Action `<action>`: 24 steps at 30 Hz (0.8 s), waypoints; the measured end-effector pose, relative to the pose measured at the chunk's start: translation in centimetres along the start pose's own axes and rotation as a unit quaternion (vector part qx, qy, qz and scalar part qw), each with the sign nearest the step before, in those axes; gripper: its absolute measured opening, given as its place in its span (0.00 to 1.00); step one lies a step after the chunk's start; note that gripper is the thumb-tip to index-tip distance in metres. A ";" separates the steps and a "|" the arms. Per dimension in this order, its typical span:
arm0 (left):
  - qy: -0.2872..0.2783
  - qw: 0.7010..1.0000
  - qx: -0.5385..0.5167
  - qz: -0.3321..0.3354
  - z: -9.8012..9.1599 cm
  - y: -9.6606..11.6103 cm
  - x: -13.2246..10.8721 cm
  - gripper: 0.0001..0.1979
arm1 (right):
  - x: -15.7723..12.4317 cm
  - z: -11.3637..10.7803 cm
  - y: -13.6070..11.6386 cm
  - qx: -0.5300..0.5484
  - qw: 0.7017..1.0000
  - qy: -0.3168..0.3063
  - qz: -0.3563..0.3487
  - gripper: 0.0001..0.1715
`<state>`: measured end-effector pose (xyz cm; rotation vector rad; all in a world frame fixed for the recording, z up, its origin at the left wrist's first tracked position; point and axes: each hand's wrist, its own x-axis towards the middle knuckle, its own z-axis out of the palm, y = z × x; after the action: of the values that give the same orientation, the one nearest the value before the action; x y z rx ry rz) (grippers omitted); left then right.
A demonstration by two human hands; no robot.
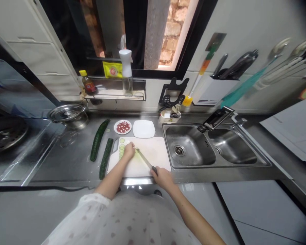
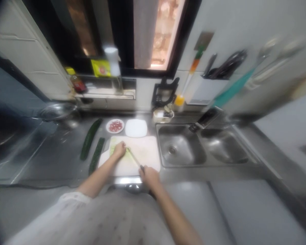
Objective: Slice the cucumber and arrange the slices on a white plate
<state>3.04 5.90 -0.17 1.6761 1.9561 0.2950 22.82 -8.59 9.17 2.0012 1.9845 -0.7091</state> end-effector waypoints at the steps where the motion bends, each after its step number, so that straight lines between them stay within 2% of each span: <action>1: 0.001 1.000 -0.001 -0.001 0.0 0.0 0.0 0.09 | 0.0 0.0 0.0 -0.001 1.000 -0.001 0.001 0.23; 24: -0.001 1.000 -0.014 -0.011 0.0 0.0 0.1 0.10 | -0.1 0.4 -0.2 -0.023 1.000 0.015 -0.004 0.25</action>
<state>2.99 6.00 -0.22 1.6353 1.9589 0.3118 22.53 -8.82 8.93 1.9890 2.0089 -0.6318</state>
